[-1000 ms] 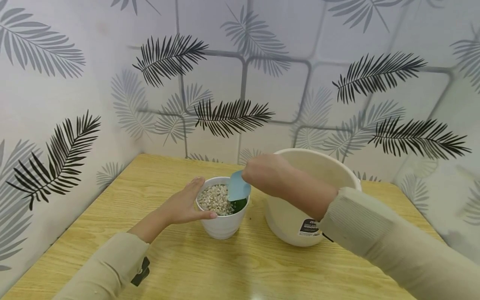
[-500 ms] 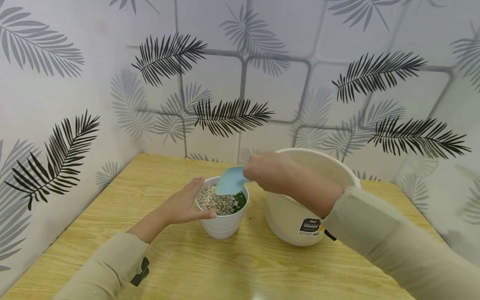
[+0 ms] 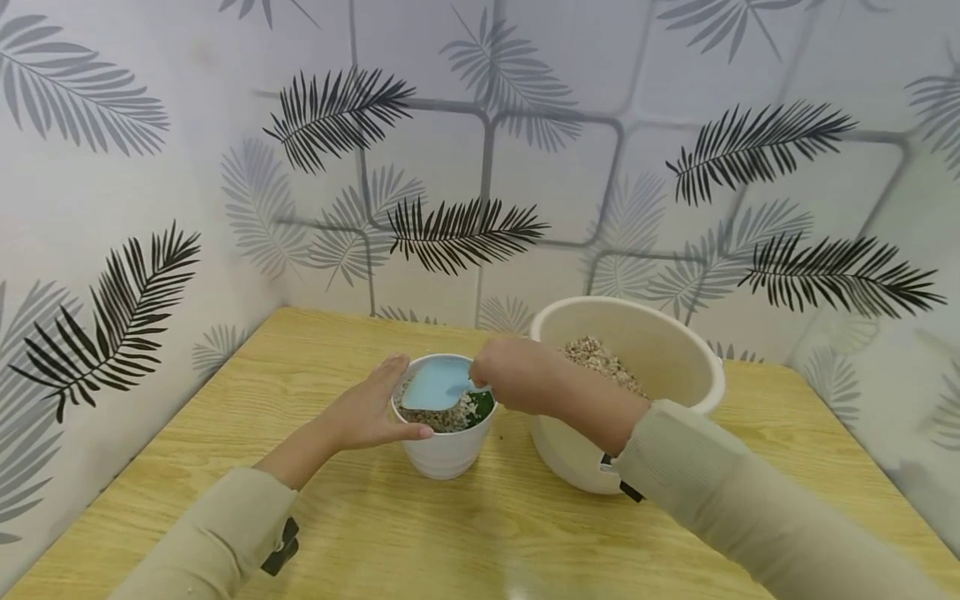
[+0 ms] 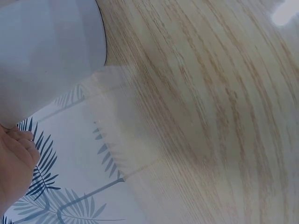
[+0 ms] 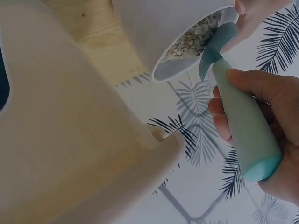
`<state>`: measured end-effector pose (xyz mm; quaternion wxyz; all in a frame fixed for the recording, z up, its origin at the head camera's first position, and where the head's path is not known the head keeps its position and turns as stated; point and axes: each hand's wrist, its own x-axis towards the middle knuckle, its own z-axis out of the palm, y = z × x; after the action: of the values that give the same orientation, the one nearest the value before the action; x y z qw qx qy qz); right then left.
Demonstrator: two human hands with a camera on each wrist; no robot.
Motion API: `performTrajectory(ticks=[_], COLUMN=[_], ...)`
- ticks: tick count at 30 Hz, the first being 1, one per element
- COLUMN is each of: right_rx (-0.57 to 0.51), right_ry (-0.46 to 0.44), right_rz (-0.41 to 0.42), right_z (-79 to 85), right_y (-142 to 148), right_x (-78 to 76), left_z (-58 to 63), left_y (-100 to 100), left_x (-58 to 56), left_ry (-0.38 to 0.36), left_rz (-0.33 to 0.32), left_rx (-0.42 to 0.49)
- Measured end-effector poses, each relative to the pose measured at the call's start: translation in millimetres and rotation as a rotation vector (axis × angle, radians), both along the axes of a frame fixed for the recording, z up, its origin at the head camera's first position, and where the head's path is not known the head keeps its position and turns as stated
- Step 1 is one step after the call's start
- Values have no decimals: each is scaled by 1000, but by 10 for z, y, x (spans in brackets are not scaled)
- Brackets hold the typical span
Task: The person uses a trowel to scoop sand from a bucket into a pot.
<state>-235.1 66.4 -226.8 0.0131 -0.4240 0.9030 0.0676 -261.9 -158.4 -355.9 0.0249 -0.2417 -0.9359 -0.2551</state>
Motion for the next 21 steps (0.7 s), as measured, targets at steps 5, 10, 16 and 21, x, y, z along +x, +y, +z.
performTrajectory(ticks=[5,10,16,21], right_rx=[-35,-34,-4,24], right_ry=[-17,-40,-28,-25], right_rz=[12,11,1,-6], right_z=[-8,11,29,90], right_y=[65,155,263,279], right_x=[8,16,25,55], left_z=[17,5,-11,-18], left_y=[9,0,-16,-23], left_x=[17,9,5,-1], left_ry=[2,15,19,18], left_rz=[-9,-8,-3,0], left_rx=[-5,-17,-17,-13])
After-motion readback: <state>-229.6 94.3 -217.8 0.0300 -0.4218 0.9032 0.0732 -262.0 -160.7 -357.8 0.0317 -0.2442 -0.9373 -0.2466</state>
